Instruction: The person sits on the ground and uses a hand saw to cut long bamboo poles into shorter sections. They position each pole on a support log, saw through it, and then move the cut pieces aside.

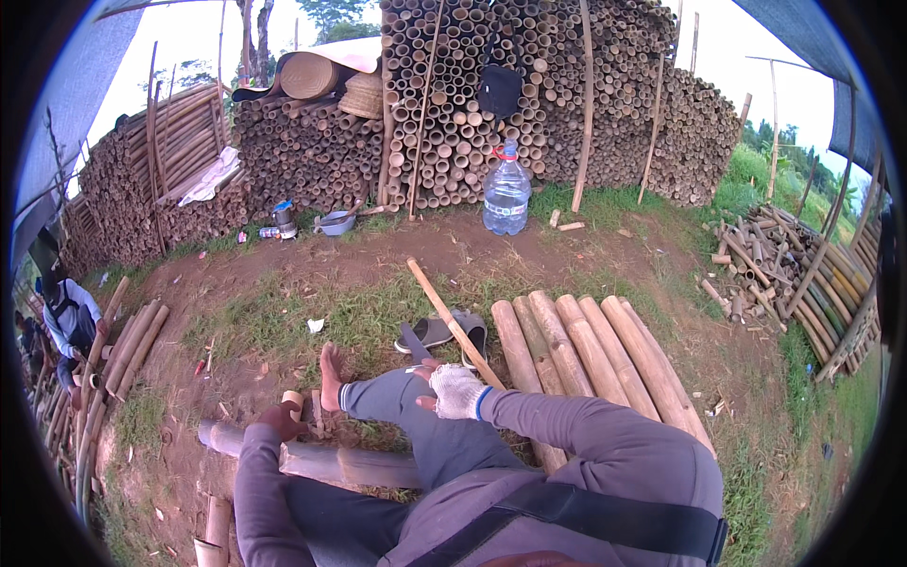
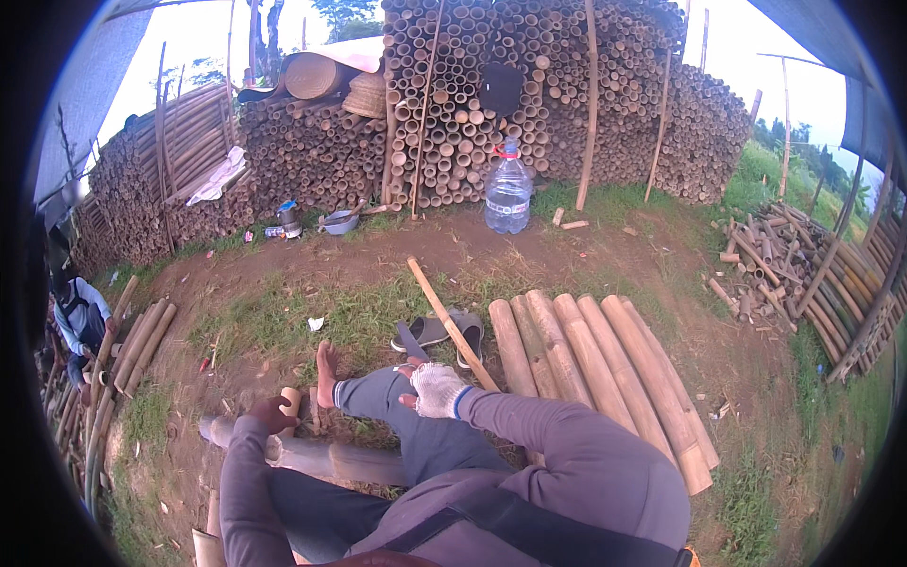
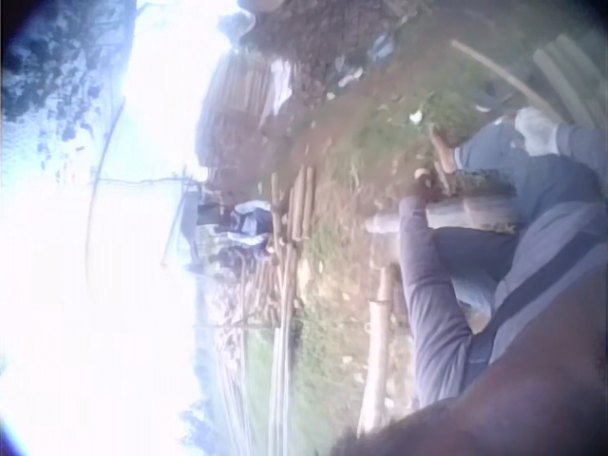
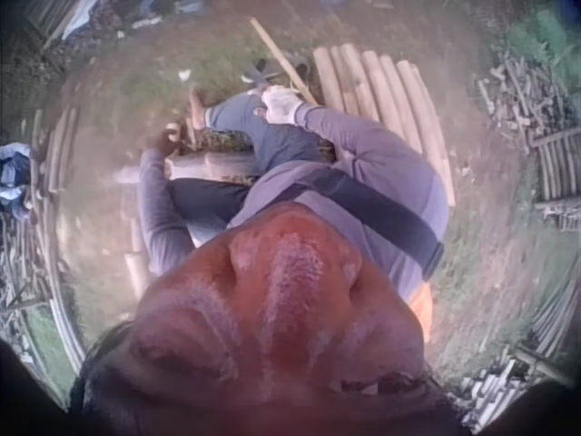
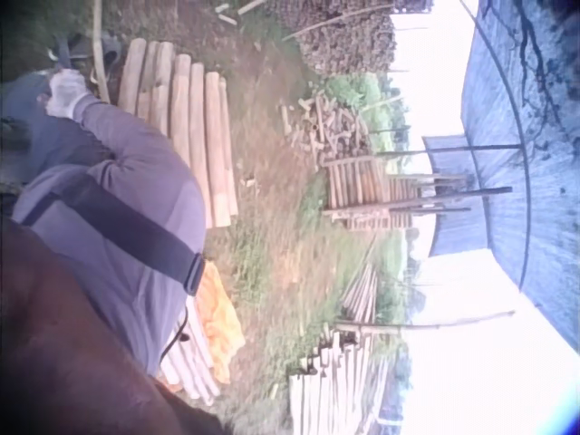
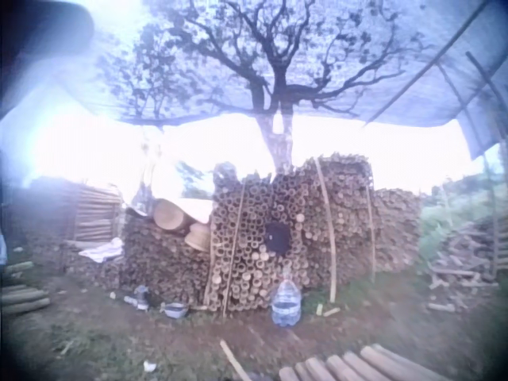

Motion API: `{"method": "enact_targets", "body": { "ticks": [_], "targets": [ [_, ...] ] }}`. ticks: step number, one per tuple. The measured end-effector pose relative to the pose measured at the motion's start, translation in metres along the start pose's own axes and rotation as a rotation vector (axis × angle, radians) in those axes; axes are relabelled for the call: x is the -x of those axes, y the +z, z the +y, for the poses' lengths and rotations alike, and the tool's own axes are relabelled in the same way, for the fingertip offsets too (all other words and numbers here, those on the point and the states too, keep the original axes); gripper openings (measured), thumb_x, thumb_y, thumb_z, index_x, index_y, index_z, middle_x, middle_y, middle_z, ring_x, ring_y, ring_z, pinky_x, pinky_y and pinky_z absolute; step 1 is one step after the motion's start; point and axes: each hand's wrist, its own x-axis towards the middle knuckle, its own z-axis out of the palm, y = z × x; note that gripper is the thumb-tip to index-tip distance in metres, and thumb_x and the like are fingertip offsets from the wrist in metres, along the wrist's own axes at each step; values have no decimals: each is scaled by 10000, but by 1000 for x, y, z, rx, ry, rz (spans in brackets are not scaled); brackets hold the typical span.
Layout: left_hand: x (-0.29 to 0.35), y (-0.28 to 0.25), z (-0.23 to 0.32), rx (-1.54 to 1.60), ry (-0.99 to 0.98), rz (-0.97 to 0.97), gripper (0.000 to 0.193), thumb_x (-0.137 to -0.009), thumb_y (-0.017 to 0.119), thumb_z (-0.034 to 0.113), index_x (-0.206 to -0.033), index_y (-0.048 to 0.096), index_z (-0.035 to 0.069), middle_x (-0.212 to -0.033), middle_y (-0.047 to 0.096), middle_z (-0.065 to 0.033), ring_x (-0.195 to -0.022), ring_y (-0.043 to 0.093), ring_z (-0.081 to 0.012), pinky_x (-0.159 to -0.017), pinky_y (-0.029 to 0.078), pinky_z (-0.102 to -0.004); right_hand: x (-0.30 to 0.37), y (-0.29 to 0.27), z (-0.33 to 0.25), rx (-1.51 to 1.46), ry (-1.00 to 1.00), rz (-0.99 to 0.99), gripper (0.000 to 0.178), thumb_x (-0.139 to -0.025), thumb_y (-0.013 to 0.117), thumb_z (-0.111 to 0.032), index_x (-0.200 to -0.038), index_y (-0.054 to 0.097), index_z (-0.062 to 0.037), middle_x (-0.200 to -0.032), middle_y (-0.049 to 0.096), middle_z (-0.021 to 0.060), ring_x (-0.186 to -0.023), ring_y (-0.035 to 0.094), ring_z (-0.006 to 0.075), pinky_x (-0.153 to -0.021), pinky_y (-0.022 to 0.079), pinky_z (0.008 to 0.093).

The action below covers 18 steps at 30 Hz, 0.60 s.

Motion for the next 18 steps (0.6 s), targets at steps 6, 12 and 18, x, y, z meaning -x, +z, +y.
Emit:
{"method": "enact_targets", "body": {
  "ticks": [6, 12, 18],
  "targets": [
    [8, 1, -9, 46, -11, -8, 830, -806, 857, 560, -1508, 612, 190, -1296, 771, -191, -1226, 723, -383, -1078, 555, -478, -91, -24, -5, 174, -56, -58, 621, -973, 707, -507, -1430, 667, -88, -1441, 673, 211, -1255, 699, 385, -1023, 571, 519],
    [17, -8, -9, 132, -16, -75, 766, -837, 808, 545, -1512, 615, 240, -1268, 777, -182, -1216, 722, -386, -1076, 550, -476, -97, 25, -9, 546, 106, -634, 731, -959, 707, -636, -1438, 691, -84, -1398, 730, 156, -1314, 690, 321, -1074, 533, 498],
    [1, 6, -22, 190, -44, -107, 748, -810, 834, 555, -1443, 678, 188, -1296, 758, -203, -1248, 707, -378, -1089, 543, -455, -91, 46, 13, 492, 199, -527, 875, -923, 668, -755, -1437, 676, -48, -1417, 715, 151, -1341, 669, 319, -1081, 518, 497]
  ]
}}
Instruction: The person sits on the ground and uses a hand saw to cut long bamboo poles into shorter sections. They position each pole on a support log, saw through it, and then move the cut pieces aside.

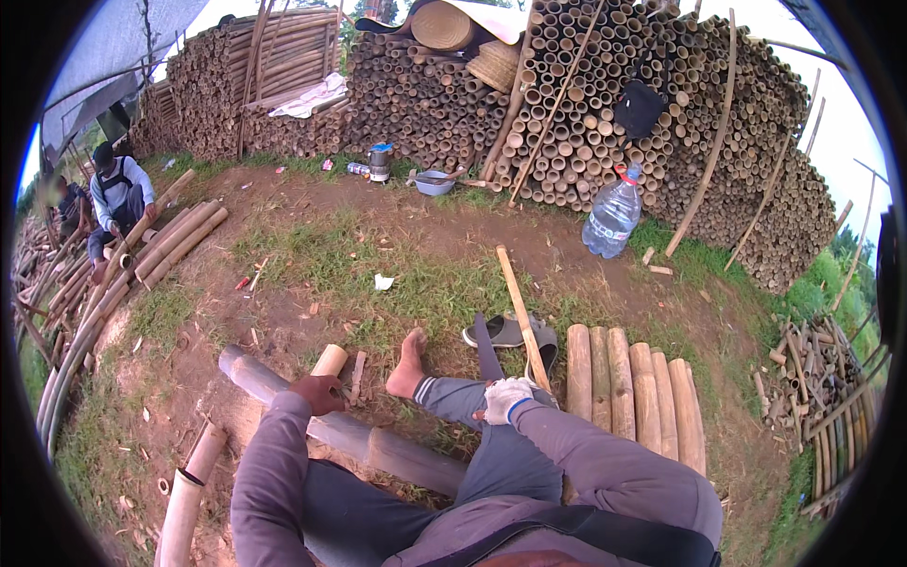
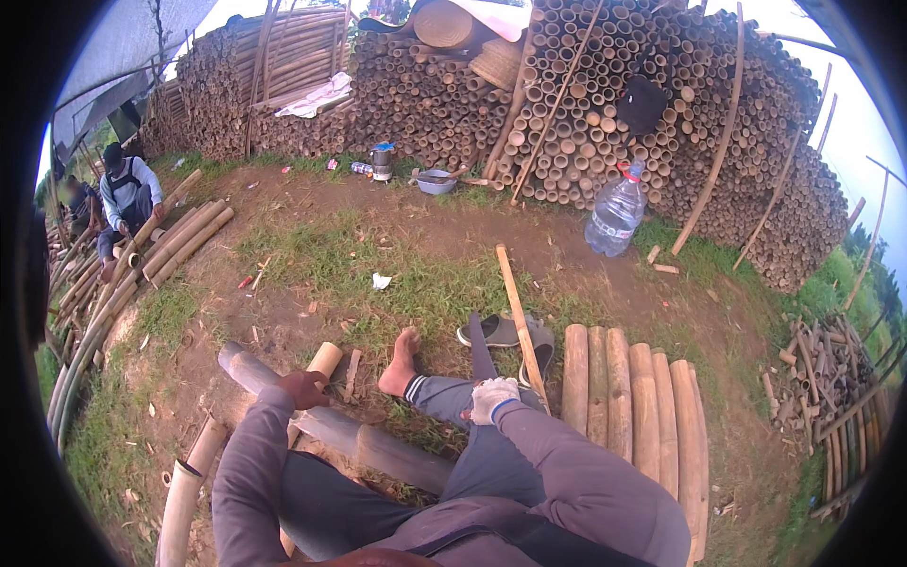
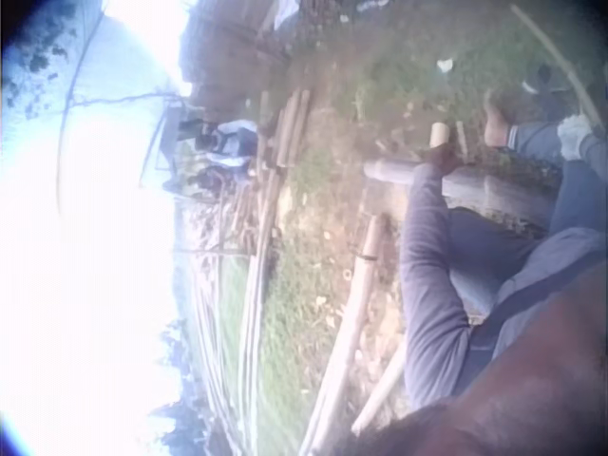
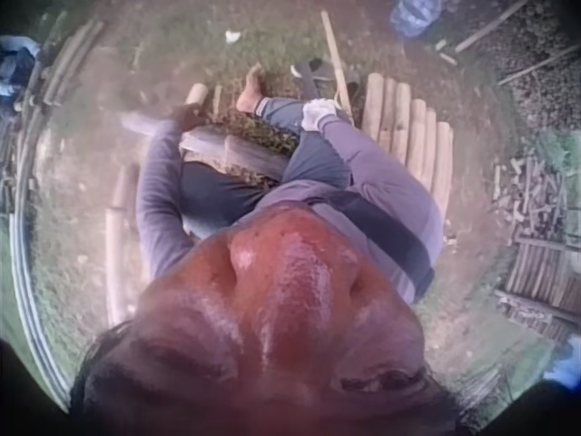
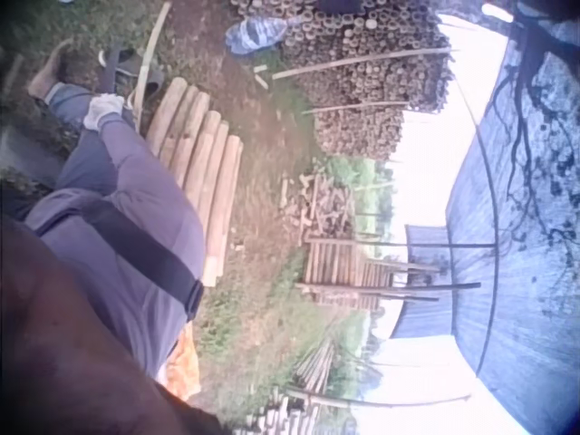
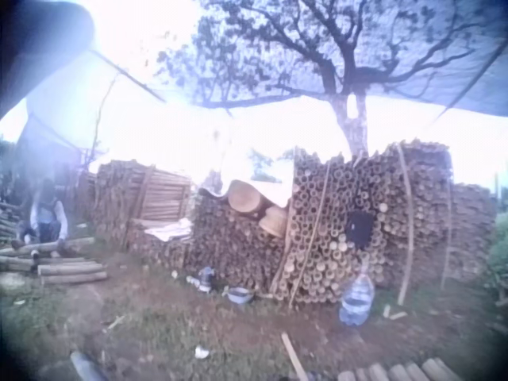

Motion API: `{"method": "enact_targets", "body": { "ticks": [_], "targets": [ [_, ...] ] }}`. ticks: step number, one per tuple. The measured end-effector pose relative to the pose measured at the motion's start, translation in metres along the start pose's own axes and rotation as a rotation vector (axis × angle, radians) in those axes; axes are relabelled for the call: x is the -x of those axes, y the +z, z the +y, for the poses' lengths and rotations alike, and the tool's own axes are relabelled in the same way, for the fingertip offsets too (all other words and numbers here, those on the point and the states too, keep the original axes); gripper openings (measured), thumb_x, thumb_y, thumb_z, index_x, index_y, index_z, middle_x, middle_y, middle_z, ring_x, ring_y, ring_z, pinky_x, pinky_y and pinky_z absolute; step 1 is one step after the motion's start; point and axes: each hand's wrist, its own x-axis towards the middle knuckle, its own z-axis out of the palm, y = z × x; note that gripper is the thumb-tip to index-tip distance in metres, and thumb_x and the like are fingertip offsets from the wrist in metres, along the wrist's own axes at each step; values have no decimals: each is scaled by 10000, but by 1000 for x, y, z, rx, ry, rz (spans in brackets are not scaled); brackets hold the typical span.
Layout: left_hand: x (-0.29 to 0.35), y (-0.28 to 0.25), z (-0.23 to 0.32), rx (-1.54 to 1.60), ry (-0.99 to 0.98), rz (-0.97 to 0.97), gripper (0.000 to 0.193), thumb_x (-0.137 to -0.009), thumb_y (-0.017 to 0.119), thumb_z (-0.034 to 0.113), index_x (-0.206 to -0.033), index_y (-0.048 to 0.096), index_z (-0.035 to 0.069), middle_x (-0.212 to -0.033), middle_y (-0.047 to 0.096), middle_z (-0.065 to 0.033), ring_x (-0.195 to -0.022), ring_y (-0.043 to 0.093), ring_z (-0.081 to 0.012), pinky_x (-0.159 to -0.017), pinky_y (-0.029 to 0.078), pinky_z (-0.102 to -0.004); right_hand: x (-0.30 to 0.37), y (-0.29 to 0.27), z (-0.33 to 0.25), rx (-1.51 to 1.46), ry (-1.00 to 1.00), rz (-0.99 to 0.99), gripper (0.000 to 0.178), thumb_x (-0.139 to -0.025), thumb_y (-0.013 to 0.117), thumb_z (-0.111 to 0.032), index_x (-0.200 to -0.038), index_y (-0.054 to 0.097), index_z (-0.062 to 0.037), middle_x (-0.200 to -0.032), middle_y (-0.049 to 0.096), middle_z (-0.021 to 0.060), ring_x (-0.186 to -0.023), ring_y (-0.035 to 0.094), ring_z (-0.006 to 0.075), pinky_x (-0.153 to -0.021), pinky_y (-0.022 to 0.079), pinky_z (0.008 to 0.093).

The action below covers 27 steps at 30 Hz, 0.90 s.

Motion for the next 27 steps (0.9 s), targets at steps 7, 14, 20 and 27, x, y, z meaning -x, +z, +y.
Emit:
{"method": "enact_targets", "body": {
  "ticks": [7, 14, 20, 27],
  "targets": [
    [-28, 12, 0, -13, 52, -46, 773, -839, 811, 566, -1478, 646, 165, -1291, 761, -192, -1252, 704, -382, -1089, 536, -459, -7, 6, 10, -52, -9, 35, 905, -922, 614, -810, -1372, 708, -30, -1320, 757, 168, -1265, 709, 355, -1058, 533, 506],
    [-32, 18, -12, 0, 62, -35, 754, -839, 816, 574, -1450, 666, 158, -1314, 753, -193, -1254, 702, -384, -1088, 536, -460, -10, 13, 14, -53, -24, 87, 862, -934, 620, -783, -1343, 724, -31, -1293, 761, 191, -1230, 726, 357, -1032, 549, 509],
    [-15, 9, -8, -12, 28, -39, 760, -837, 819, 587, -1454, 663, 171, -1327, 745, -207, -1262, 698, -393, -1086, 538, -466, -7, 13, 13, -51, -48, 110, 851, -924, 633, -782, -1321, 740, -36, -1258, 777, 180, -1202, 741, 353, -1003, 567, 499],
    [-10, 8, -9, -4, 2, -47, 771, -852, 814, 594, -1480, 637, 183, -1326, 741, -216, -1260, 701, -394, -1088, 537, -469, -14, 27, 16, -32, -29, 136, 835, -921, 649, -767, -1316, 740, -36, -1247, 783, 168, -1193, 744, 352, -1001, 571, 492]
  ]
}}
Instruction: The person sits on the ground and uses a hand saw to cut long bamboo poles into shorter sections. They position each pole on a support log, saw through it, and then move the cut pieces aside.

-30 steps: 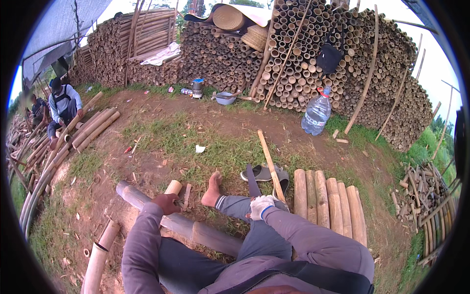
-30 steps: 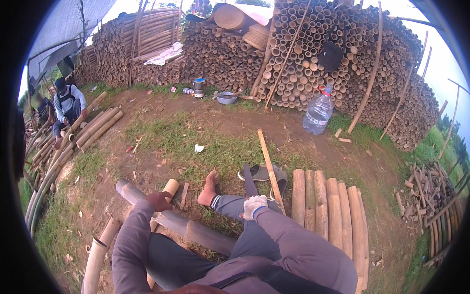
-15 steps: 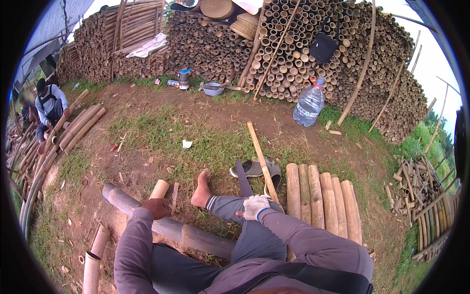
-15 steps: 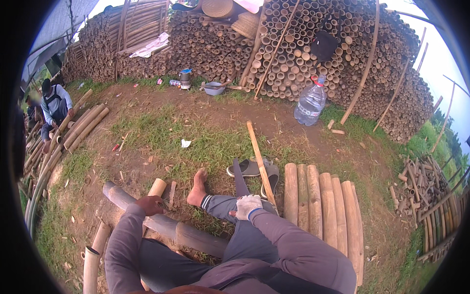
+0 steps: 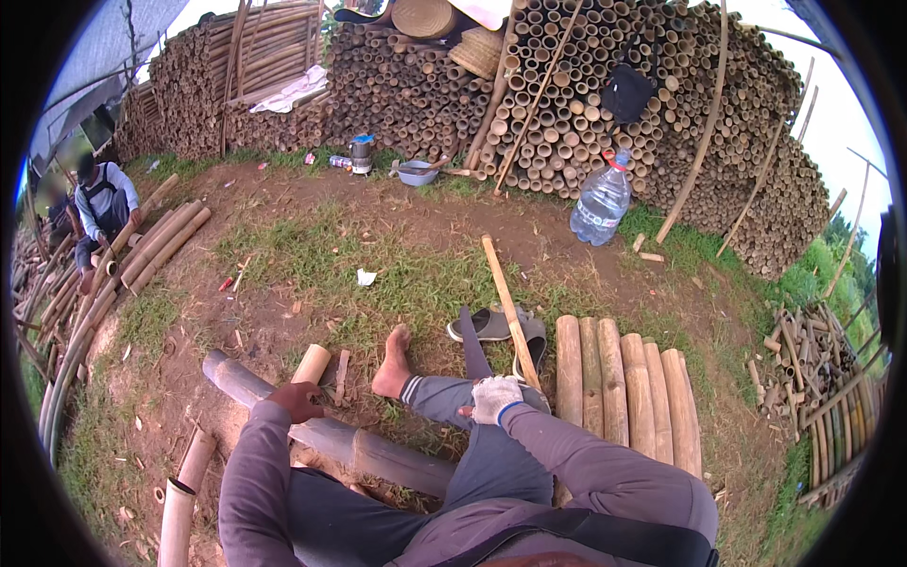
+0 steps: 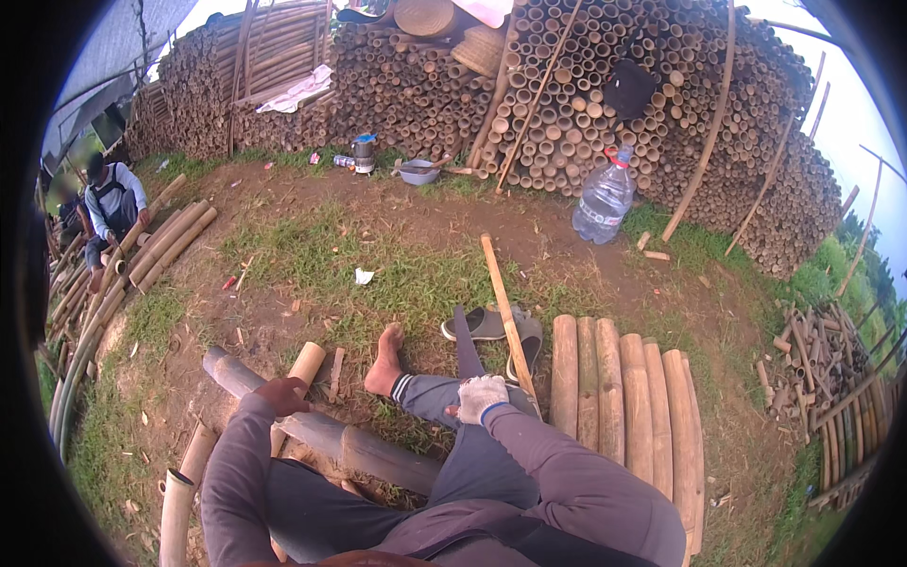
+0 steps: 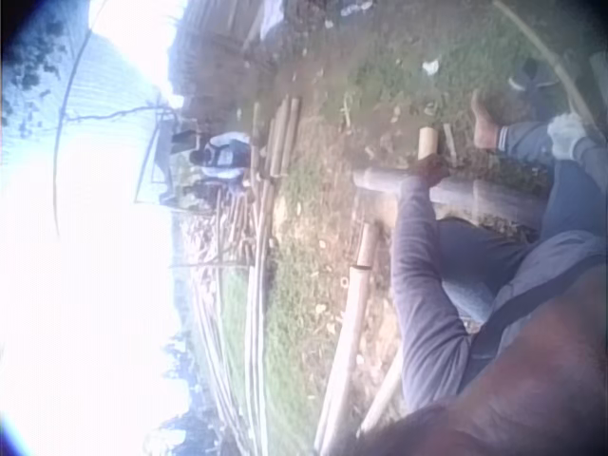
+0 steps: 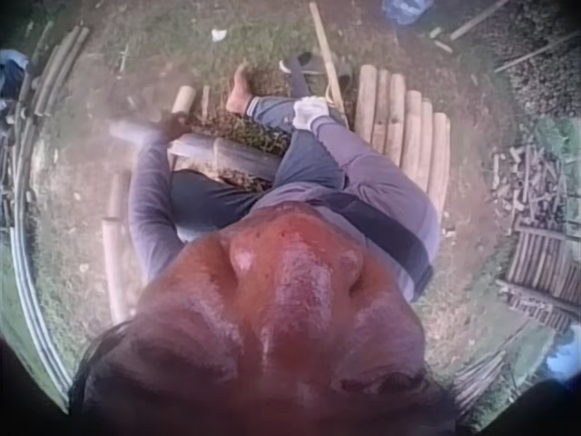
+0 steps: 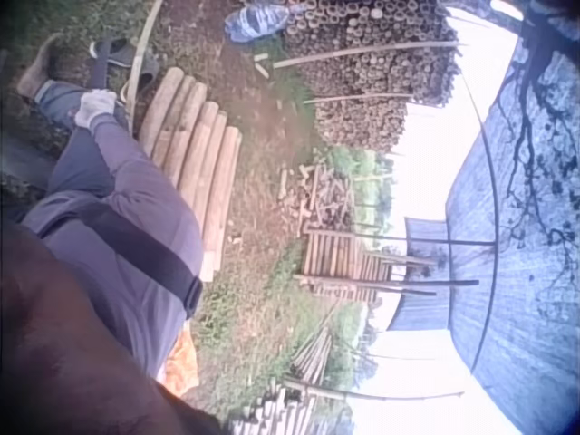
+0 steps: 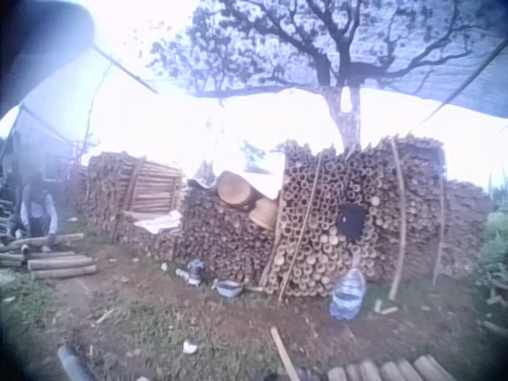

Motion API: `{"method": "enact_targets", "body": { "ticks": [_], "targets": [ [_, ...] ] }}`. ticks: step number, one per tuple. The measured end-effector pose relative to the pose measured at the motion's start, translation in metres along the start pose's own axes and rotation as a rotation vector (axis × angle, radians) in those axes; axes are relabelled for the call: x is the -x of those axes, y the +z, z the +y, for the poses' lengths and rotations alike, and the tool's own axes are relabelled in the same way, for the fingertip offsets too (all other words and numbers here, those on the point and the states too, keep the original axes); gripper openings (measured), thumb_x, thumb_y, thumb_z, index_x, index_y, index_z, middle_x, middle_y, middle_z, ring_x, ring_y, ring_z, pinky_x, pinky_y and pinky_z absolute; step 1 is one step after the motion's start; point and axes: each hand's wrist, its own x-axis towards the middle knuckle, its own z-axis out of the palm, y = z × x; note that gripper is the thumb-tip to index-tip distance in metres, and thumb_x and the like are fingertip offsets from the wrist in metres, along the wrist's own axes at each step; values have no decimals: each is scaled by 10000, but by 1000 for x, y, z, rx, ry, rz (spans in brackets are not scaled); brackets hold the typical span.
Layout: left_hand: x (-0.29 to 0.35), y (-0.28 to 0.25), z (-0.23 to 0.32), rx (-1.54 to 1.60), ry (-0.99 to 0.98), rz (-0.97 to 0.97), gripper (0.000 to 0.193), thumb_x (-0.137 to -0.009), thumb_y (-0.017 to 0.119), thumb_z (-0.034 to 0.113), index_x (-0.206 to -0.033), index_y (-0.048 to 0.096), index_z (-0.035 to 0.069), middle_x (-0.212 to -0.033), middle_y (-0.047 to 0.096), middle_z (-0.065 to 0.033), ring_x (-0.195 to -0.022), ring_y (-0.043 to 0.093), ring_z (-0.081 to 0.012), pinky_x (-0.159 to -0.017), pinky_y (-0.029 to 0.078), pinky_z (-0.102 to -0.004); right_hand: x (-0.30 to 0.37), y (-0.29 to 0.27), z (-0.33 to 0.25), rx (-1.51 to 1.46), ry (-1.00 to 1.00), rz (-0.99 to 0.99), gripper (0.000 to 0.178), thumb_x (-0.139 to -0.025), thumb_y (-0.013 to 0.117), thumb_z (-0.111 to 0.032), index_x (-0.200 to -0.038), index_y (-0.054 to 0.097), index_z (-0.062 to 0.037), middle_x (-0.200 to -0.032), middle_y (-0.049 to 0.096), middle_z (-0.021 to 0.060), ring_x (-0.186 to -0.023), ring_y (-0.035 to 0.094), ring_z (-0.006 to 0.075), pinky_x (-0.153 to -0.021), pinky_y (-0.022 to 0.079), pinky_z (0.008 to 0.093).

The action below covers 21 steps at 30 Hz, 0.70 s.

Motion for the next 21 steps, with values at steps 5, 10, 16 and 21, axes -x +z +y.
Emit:
{"method": "enact_targets", "body": {
  "ticks": [5, 10, 16, 21],
  "targets": [
    [5, 1, -5, -5, -41, 9, 763, -850, 815, 588, -1479, 638, 194, -1330, 741, -204, -1260, 702, -389, -1091, 536, -467, -1, -1, -4, -7, -26, -9, 802, -937, 645, -749, -1318, 745, -50, -1264, 781, 156, -1203, 744, 341, -1007, 568, 490],
    [2, 0, -1, -6, -37, 11, 751, -848, 814, 586, -1470, 648, 200, -1327, 745, -197, -1256, 706, -386, -1097, 535, -466, 4, -4, -3, -5, -14, -26, 775, -951, 644, -728, -1329, 746, -59, -1286, 776, 146, -1220, 738, 330, -1010, 564, 487],
    [-1, 1, -4, -32, -22, 15, 752, -840, 823, 585, -1465, 653, 202, -1317, 747, -206, -1246, 710, -389, -1092, 537, -471, 6, -8, -5, -4, -1, -40, 779, -949, 650, -723, -1350, 736, -61, -1312, 766, 144, -1250, 720, 335, -1036, 545, 492],
    [-2, 4, -9, -26, -10, 32, 750, -840, 823, 580, -1466, 653, 202, -1304, 751, -208, -1233, 714, -394, -1083, 540, -471, 6, -8, -7, -6, -4, -43, 832, -936, 633, -754, -1366, 719, -47, -1317, 759, 163, -1251, 716, 350, -1039, 539, 518]
  ]
}}
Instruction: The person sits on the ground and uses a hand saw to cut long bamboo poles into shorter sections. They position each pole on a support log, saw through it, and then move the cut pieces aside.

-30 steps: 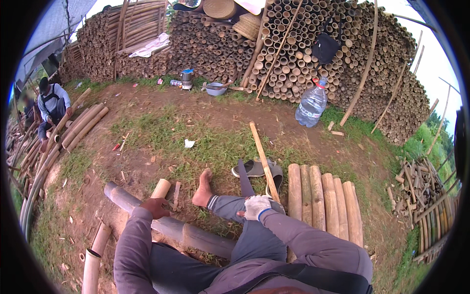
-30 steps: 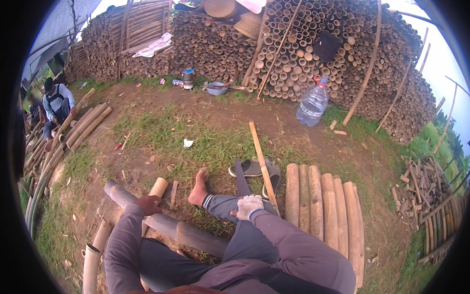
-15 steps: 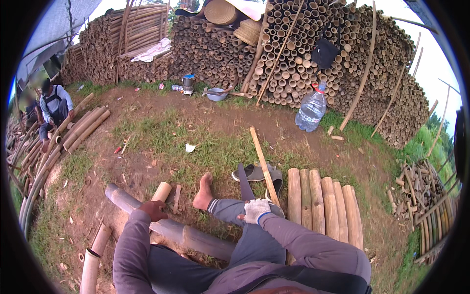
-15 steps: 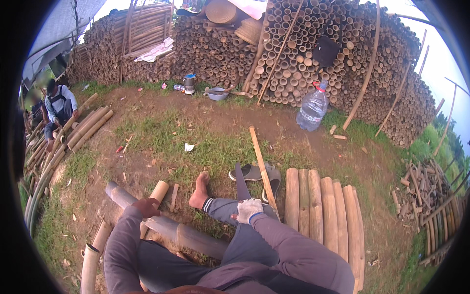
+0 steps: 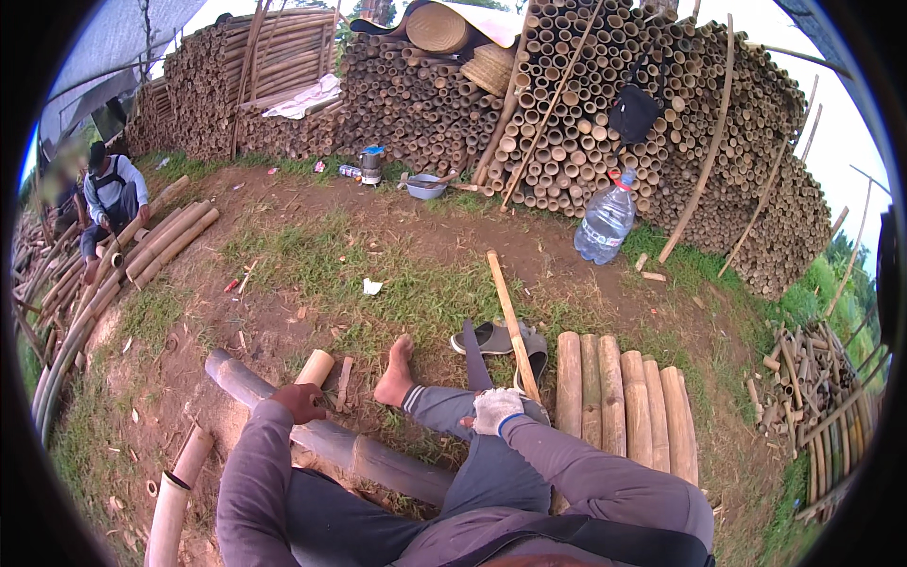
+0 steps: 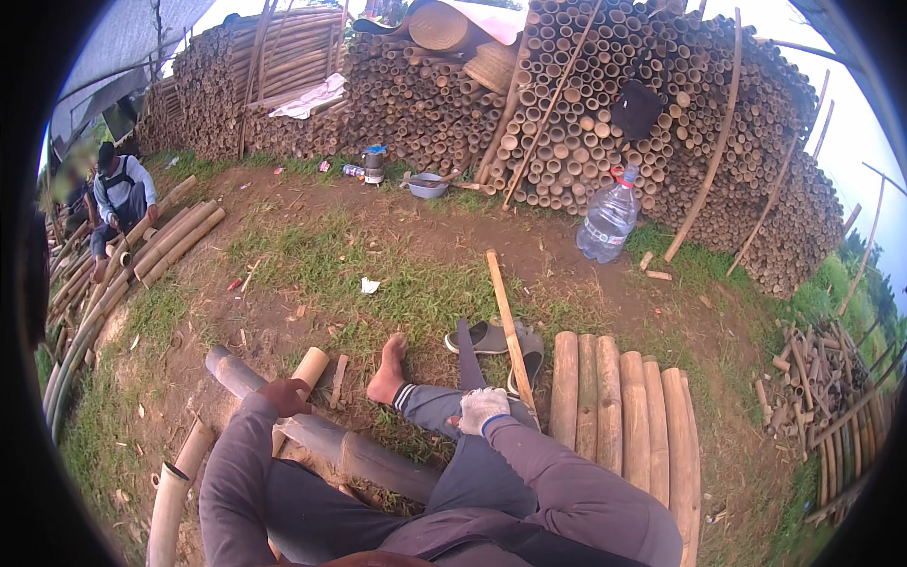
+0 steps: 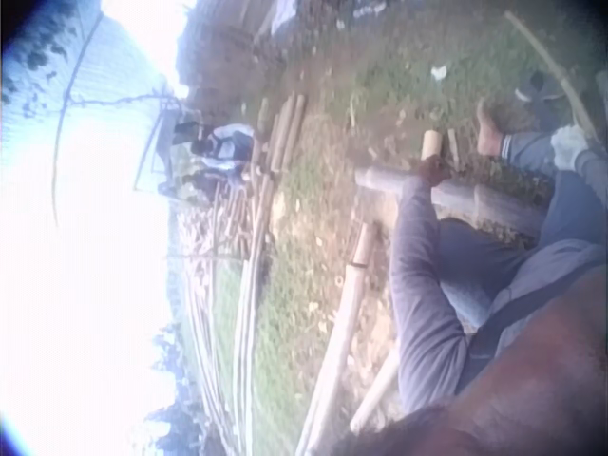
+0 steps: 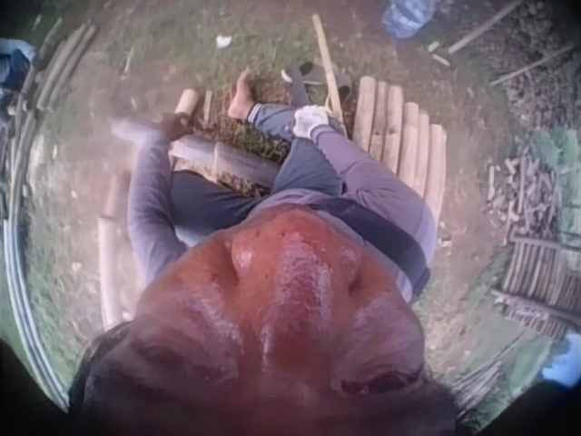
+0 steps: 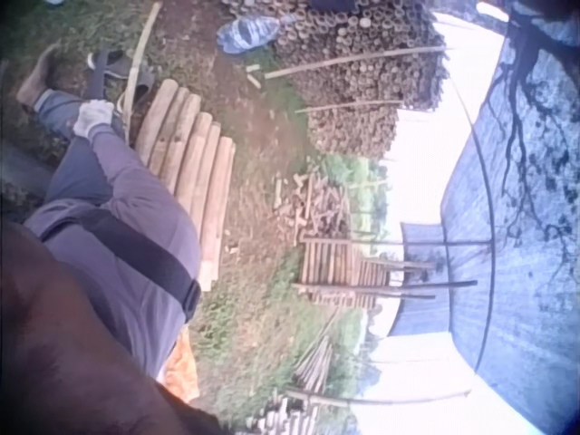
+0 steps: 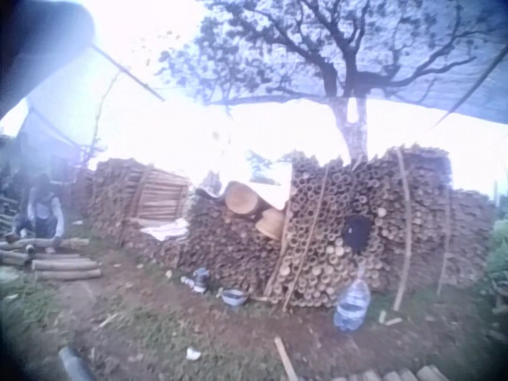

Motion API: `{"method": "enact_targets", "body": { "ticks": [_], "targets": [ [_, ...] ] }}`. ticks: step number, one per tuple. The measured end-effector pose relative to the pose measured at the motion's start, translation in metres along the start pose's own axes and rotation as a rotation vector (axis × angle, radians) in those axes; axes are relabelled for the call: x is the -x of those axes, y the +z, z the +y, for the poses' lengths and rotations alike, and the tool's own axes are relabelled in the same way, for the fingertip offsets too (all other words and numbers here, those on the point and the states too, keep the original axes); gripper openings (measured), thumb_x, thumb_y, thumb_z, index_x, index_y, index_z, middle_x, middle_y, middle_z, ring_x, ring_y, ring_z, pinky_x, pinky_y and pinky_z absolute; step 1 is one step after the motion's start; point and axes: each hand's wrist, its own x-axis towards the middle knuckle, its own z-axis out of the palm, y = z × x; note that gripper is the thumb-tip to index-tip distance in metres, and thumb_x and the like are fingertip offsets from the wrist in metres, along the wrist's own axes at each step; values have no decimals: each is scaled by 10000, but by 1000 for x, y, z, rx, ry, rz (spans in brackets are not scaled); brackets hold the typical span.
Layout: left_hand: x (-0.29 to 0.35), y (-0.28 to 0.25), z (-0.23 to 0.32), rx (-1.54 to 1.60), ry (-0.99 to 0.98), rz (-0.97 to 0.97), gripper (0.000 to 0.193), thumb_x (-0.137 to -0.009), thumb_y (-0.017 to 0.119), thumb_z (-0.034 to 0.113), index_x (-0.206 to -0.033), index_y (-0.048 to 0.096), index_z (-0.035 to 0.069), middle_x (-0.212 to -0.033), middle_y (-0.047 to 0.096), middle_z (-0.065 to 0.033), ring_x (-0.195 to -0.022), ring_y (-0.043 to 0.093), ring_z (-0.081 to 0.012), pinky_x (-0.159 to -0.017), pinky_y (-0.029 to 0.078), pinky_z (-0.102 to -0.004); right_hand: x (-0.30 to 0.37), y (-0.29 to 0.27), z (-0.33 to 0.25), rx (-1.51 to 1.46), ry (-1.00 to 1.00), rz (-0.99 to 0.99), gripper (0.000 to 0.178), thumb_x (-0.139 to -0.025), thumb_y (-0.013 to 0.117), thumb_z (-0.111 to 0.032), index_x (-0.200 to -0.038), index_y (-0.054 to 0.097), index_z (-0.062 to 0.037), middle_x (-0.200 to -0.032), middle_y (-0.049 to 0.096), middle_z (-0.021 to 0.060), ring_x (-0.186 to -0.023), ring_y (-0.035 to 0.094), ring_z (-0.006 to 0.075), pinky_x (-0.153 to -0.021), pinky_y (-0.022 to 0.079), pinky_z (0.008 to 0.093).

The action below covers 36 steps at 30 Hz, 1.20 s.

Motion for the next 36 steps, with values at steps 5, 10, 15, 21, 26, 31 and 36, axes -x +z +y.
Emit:
{"method": "enact_targets", "body": {
  "ticks": [5, 10, 15, 21, 26, 31, 36],
  "targets": [
    [2, -2, 8, 15, -6, -5, 734, -845, 819, 558, -1476, 645, 228, -1304, 754, -194, -1242, 707, -394, -1081, 542, -472, -8, 17, 11, -24, -28, 5, 914, -917, 611, -803, -1390, 688, -25, -1293, 758, 212, -1246, 715, 387, -1044, 540, 558],
    [7, -1, 3, 3, -9, 19, 716, -860, 804, 542, -1488, 634, 244, -1297, 757, -183, -1244, 705, -392, -1083, 542, -469, -8, 9, 1, 8, -12, 17, 842, -922, 633, -784, -1340, 729, -59, -1287, 764, 170, -1234, 722, 360, -1037, 542, 525],
    [9, -7, 17, 8, -10, 9, 719, -867, 798, 547, -1488, 631, 225, -1277, 763, -187, -1217, 712, -404, -1060, 554, -470, -11, 21, 6, 15, -5, 39, 858, -916, 645, -777, -1332, 723, -32, -1258, 772, 190, -1206, 735, 368, -1009, 557, 538],
    [2, 4, -2, 19, 59, 51, 740, -849, 813, 532, -1472, 639, 171, -1227, 783, -175, -1171, 727, -394, -1030, 566, -467, -8, 11, -5, 50, -2, 45, 827, -917, 657, -764, -1289, 749, -31, -1234, 783, 181, -1185, 746, 356, -990, 572, 530],
    [0, 9, -3, 44, 88, 92, 738, -842, 823, 540, -1451, 654, 159, -1200, 787, -182, -1160, 730, -394, -1027, 564, -473, -12, 23, 0, 72, -28, 91, 849, -896, 642, -805, -1243, 755, -38, -1187, 789, 193, -1134, 756, 378, -963, 576, 531],
    [-3, 10, -3, 35, 107, 100, 740, -839, 824, 546, -1446, 658, 157, -1201, 784, -191, -1153, 732, -402, -1026, 562, -476, -9, 15, -4, 90, 6, 55, 844, -904, 634, -808, -1251, 776, -52, -1223, 788, 170, -1182, 745, 353, -1014, 557, 519],
    [-4, 7, 3, 29, 85, 76, 717, -844, 819, 527, -1444, 661, 169, -1214, 779, -193, -1171, 727, -395, -1031, 559, -471, -9, 15, 0, 99, 10, 64, 854, -891, 647, -812, -1251, 776, -49, -1199, 793, 175, -1160, 753, 361, -1004, 565, 518]
  ]
}}
